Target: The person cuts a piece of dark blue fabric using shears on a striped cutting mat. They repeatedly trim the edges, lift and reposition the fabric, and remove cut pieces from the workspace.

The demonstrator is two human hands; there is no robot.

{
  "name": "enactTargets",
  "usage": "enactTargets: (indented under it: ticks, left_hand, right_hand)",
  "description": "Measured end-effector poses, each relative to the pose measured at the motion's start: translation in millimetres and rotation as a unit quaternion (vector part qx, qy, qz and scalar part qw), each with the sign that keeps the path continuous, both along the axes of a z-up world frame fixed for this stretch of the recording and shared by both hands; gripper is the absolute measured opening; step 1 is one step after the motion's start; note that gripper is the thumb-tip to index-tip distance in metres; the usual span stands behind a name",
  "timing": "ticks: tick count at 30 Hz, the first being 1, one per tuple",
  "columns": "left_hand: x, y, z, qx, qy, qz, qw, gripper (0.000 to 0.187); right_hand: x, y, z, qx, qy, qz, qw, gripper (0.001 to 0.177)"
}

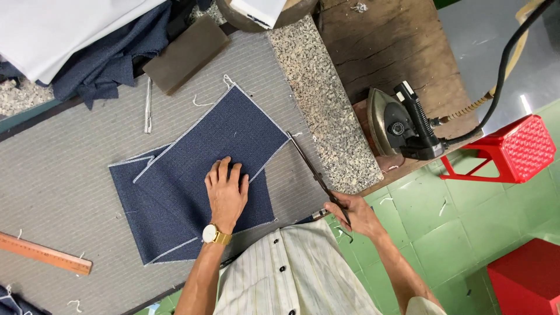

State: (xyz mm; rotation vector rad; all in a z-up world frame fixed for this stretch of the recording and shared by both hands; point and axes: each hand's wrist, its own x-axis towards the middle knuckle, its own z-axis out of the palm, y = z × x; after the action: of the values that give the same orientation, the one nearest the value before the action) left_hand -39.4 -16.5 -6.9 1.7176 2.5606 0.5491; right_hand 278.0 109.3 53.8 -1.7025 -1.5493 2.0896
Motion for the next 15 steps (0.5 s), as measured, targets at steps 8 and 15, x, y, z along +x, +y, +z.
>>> enactTargets:
  ticks: [8, 15]
  left_hand:
    - [-1, 0, -4, 0.005, -0.008, 0.008, 1.000, 0.030]
    - [-1, -1, -8, -0.006, -0.006, 0.013, 1.000, 0.030]
  right_hand:
    - [-14, 74, -13, -0.021, -0.007, 0.147, 0.989, 0.052]
    - [-87, 172, 17, 0.011, -0.048, 0.247, 0.968, 0.062]
